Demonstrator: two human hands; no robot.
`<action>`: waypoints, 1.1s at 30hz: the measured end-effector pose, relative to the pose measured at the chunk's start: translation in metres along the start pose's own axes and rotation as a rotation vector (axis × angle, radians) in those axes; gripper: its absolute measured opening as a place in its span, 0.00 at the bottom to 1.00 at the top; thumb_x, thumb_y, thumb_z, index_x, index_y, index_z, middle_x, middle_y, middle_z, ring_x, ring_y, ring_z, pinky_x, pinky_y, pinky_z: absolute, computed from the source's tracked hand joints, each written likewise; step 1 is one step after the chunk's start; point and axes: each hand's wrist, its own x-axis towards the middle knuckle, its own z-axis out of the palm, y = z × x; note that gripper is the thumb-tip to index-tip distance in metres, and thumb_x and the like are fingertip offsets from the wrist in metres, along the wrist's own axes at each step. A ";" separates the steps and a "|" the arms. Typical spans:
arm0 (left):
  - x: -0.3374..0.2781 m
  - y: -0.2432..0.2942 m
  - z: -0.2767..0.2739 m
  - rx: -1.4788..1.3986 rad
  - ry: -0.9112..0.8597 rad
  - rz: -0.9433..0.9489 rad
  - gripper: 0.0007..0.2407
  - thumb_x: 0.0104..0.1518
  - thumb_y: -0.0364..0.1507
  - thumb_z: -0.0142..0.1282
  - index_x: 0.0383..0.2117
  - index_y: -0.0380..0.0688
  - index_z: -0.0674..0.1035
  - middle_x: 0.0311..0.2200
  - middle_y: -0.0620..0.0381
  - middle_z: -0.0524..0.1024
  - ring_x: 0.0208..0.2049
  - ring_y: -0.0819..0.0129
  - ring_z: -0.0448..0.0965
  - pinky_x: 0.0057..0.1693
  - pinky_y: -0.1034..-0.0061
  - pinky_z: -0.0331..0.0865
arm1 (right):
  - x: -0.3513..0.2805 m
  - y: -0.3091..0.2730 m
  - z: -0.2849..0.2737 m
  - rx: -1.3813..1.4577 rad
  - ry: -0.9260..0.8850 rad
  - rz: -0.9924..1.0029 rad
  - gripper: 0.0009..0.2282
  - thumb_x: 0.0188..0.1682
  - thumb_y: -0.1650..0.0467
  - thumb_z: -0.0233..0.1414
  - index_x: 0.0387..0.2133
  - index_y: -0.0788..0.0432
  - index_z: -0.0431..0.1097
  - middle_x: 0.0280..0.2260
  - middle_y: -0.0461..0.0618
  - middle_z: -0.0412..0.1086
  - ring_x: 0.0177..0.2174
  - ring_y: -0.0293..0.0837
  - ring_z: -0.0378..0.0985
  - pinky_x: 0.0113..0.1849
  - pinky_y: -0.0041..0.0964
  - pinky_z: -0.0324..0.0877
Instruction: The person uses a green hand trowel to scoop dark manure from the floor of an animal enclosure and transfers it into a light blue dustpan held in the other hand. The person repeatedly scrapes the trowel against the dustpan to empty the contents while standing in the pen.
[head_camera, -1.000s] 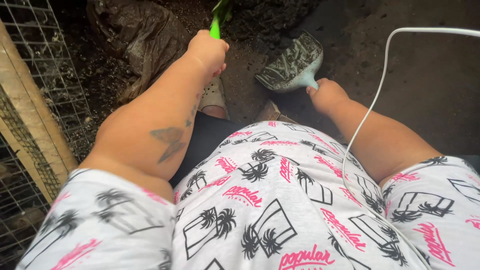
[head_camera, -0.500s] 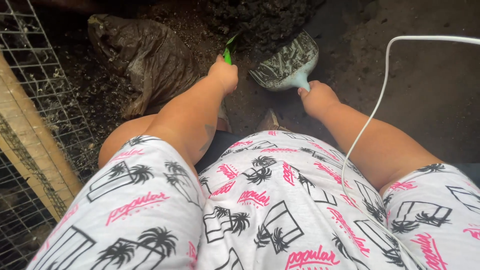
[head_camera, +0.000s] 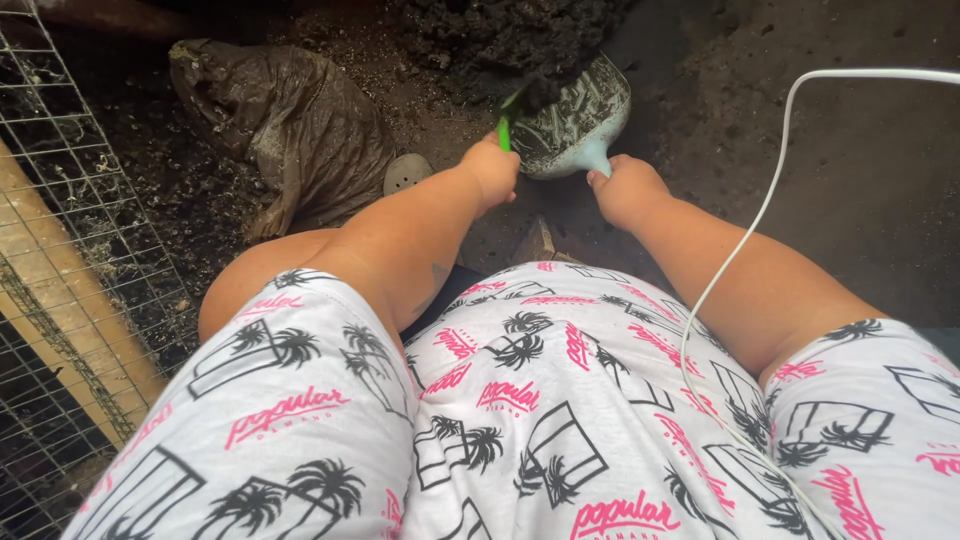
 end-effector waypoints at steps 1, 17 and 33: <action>0.007 -0.003 0.004 0.001 -0.002 0.001 0.29 0.60 0.33 0.42 0.71 0.46 0.54 0.47 0.52 0.79 0.29 0.70 0.87 0.47 0.72 0.84 | -0.002 -0.002 -0.001 0.001 0.001 0.002 0.25 0.61 0.61 0.43 0.63 0.70 0.60 0.53 0.70 0.70 0.54 0.62 0.74 0.50 0.56 0.73; -0.090 0.023 -0.033 0.135 0.068 0.127 0.26 0.62 0.33 0.51 0.68 0.45 0.61 0.46 0.44 0.77 0.20 0.72 0.82 0.32 0.76 0.85 | -0.030 0.047 -0.006 0.147 0.177 -0.144 0.22 0.59 0.62 0.48 0.61 0.63 0.67 0.52 0.68 0.72 0.53 0.64 0.74 0.51 0.58 0.72; -0.314 0.016 -0.035 -0.301 0.142 0.576 0.24 0.62 0.30 0.48 0.64 0.32 0.65 0.29 0.53 0.72 0.25 0.69 0.77 0.36 0.73 0.76 | -0.136 0.084 -0.032 0.517 0.608 -0.314 0.15 0.55 0.62 0.59 0.53 0.52 0.76 0.44 0.54 0.77 0.46 0.52 0.80 0.45 0.44 0.75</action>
